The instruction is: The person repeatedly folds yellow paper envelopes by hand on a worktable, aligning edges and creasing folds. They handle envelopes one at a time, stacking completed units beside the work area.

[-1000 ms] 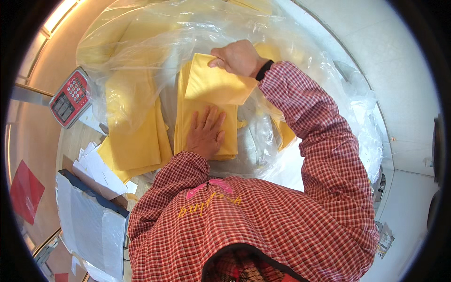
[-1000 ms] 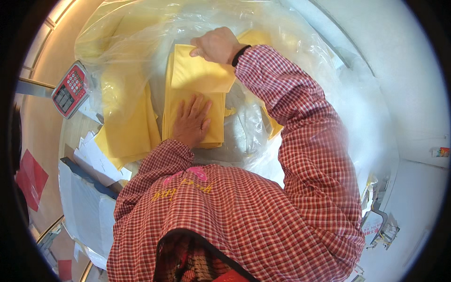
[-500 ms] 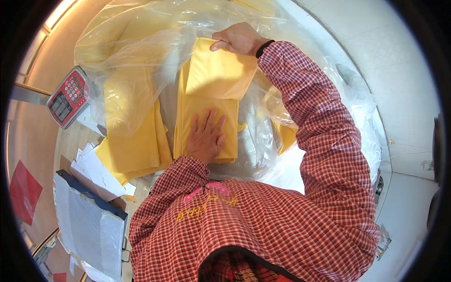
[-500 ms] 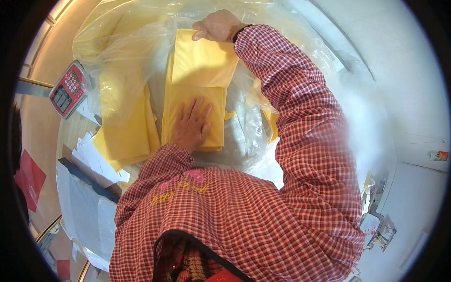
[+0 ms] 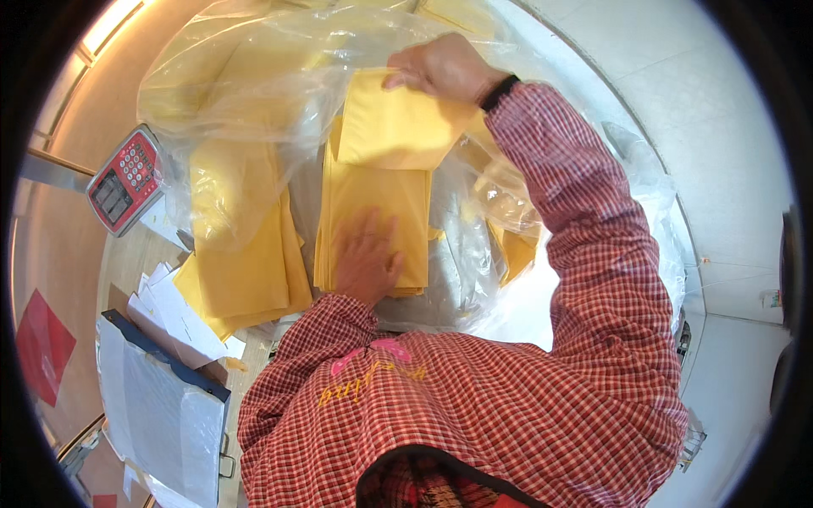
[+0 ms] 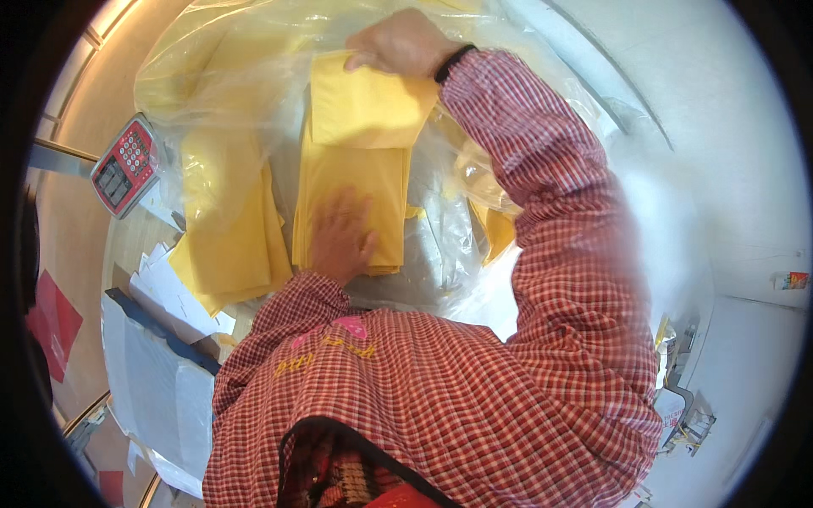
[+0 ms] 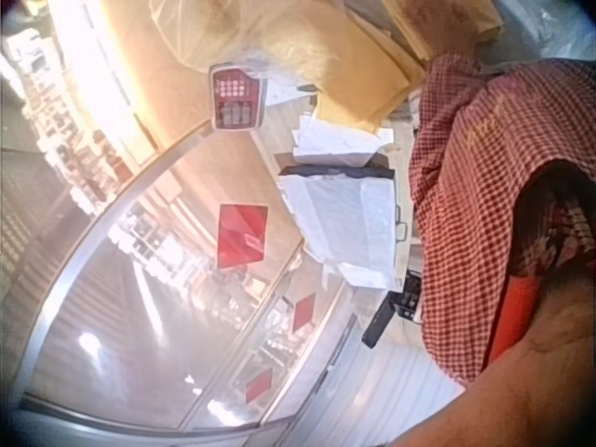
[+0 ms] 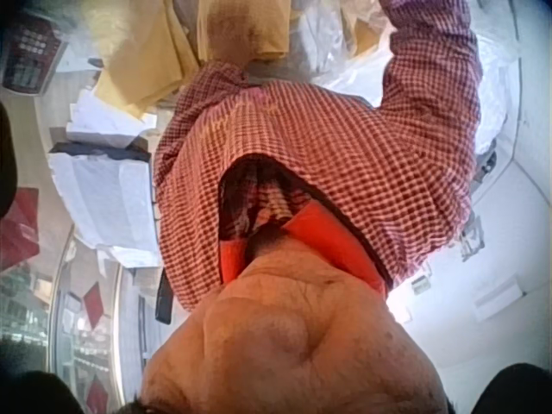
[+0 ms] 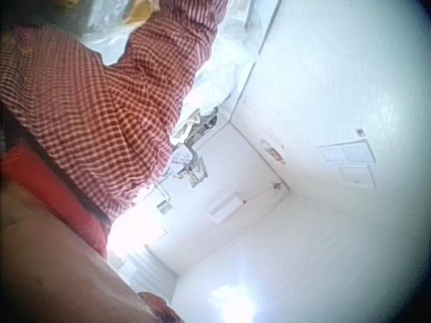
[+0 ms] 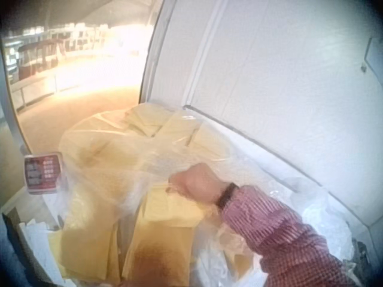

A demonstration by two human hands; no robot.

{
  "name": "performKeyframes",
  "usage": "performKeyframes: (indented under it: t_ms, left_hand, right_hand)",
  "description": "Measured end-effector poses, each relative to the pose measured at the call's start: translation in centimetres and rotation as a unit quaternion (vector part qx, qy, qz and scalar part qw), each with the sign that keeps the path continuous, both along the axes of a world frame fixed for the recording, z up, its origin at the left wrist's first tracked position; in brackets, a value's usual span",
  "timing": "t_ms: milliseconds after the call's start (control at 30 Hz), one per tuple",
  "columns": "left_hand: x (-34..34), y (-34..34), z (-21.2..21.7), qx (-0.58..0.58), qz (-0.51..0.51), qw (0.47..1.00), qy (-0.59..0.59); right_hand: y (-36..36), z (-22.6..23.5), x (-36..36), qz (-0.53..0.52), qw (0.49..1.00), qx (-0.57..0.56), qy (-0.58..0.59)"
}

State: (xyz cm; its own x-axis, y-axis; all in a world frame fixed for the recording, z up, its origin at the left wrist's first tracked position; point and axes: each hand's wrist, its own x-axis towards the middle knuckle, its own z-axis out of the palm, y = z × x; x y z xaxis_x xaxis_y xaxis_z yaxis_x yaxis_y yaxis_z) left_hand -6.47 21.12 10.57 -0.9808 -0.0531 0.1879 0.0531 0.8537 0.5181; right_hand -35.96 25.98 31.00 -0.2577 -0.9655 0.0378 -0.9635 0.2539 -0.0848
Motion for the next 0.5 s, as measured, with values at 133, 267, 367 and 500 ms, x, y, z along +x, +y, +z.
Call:
performKeyframes:
  t_ms: [133,267,367,500]
  left_hand:
    - [1.0,-0.4,0.7,0.003,0.248,0.968,-0.03]
    - [0.9,-3.4,-2.2,0.248,0.219,0.938,-0.103]
    - [2.7,-1.7,-2.2,0.284,0.199,0.932,-0.104]
    - [5.3,-0.2,-1.3,0.238,0.227,0.944,-0.01]
  right_hand:
    - [3.8,0.3,8.0,0.108,0.982,-0.04,0.153]
    - [5.4,-3.7,14.4,0.197,0.965,-0.055,0.164]
    - [8.0,-6.0,18.2,0.195,0.971,-0.089,0.107]
    - [11.2,-5.3,20.0,0.089,0.991,-0.078,0.062]
